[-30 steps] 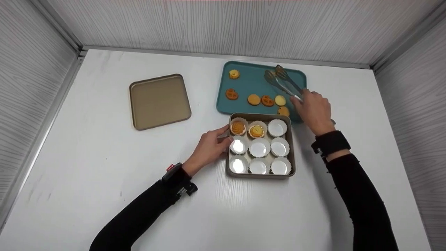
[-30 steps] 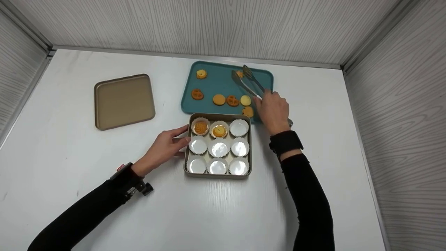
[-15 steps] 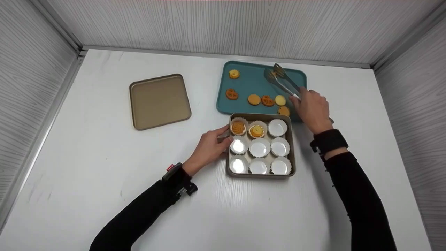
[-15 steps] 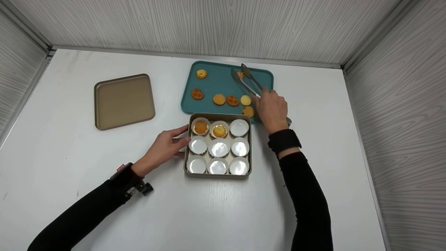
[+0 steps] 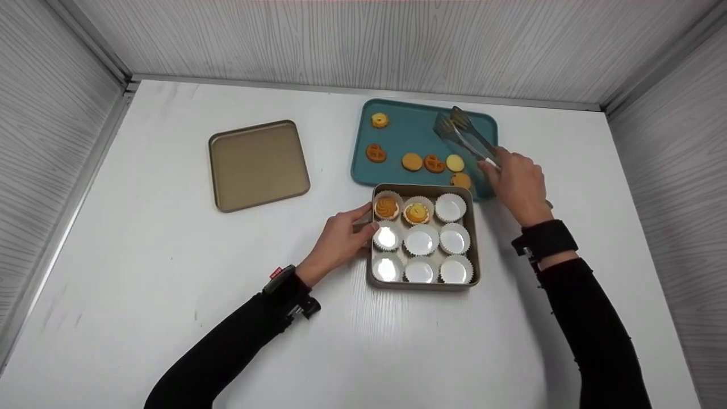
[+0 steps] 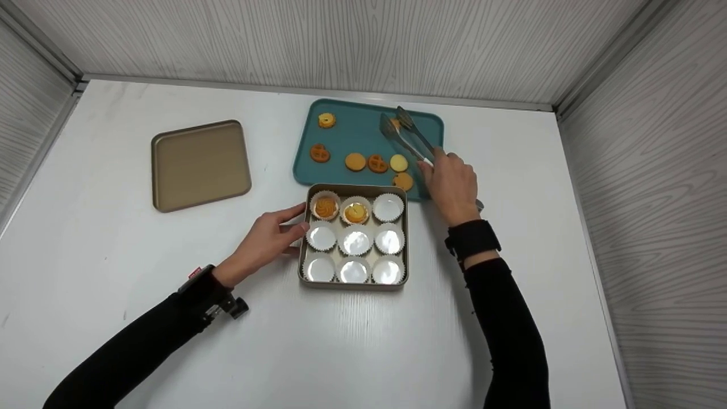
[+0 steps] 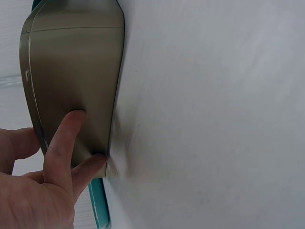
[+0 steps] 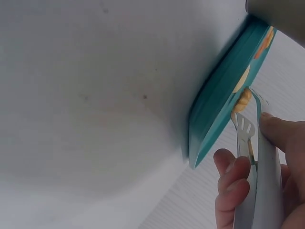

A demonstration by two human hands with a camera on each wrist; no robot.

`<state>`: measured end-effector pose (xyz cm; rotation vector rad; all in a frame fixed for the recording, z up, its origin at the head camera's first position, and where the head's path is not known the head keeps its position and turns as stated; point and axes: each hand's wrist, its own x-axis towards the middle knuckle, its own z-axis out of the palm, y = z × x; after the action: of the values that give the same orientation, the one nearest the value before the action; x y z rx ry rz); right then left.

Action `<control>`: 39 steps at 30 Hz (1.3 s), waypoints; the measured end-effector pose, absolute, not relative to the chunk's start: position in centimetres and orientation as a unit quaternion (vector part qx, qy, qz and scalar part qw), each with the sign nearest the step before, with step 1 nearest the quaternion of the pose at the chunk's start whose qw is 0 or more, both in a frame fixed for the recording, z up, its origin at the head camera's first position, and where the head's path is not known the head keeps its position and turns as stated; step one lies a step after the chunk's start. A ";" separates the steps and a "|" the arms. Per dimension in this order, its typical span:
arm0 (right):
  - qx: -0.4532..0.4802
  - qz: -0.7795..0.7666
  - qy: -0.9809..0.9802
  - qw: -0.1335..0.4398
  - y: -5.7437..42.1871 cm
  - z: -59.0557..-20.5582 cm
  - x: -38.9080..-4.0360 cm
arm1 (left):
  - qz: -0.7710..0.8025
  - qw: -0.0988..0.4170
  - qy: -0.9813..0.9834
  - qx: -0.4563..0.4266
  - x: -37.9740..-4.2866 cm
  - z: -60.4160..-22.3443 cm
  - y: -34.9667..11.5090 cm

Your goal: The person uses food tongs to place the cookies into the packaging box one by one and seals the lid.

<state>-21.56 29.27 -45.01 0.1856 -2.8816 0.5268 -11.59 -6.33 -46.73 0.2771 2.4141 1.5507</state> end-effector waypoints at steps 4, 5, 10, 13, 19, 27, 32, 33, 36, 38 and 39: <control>0.058 0.196 -0.975 0.090 29.7 -44.8 -21.0 | 0.532 0.130 0.831 0.097 -11.6 -46.8 -6.3; 0.058 0.201 -0.974 0.088 29.8 -44.7 -20.8 | 0.530 0.128 0.832 0.098 -11.6 -46.8 -6.3; 0.078 0.230 -0.966 0.091 30.3 -44.5 -19.8 | 0.530 0.126 0.833 0.094 -11.7 -46.9 -6.3; 0.084 0.235 -0.964 0.089 30.6 -44.4 -18.9 | 0.535 0.131 0.830 0.093 -11.7 -46.9 -6.4; 0.096 0.242 -0.963 0.074 31.0 -44.0 -16.9 | 0.540 0.133 0.826 0.090 -11.6 -46.8 -6.4; 0.123 0.242 -0.957 0.098 31.5 -43.3 -14.0 | 0.536 0.132 0.829 0.089 -11.6 -46.8 -6.4; 0.129 0.238 -0.956 0.110 31.7 -43.0 -12.2 | 0.530 0.133 0.833 0.092 -11.6 -46.7 -6.3; 0.128 0.237 -0.956 0.112 31.8 -42.9 -11.9 | 0.528 0.132 0.834 0.092 -11.6 -46.7 -6.3; 0.126 0.236 -0.957 0.116 31.8 -42.5 -10.9 | 0.523 0.130 0.837 0.093 -11.7 -46.7 -6.3; 0.127 0.236 -0.956 0.117 31.9 -42.2 -10.3 | 0.523 0.130 0.838 0.091 -11.7 -46.7 -6.4; 0.131 0.234 -0.956 0.118 31.9 -42.2 -10.0 | 0.523 0.130 0.838 0.092 -11.6 -46.7 -6.4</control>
<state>-10.05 31.89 -42.16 0.3817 -2.7966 0.6833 -11.64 -6.37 -46.69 0.2663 2.4345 1.5189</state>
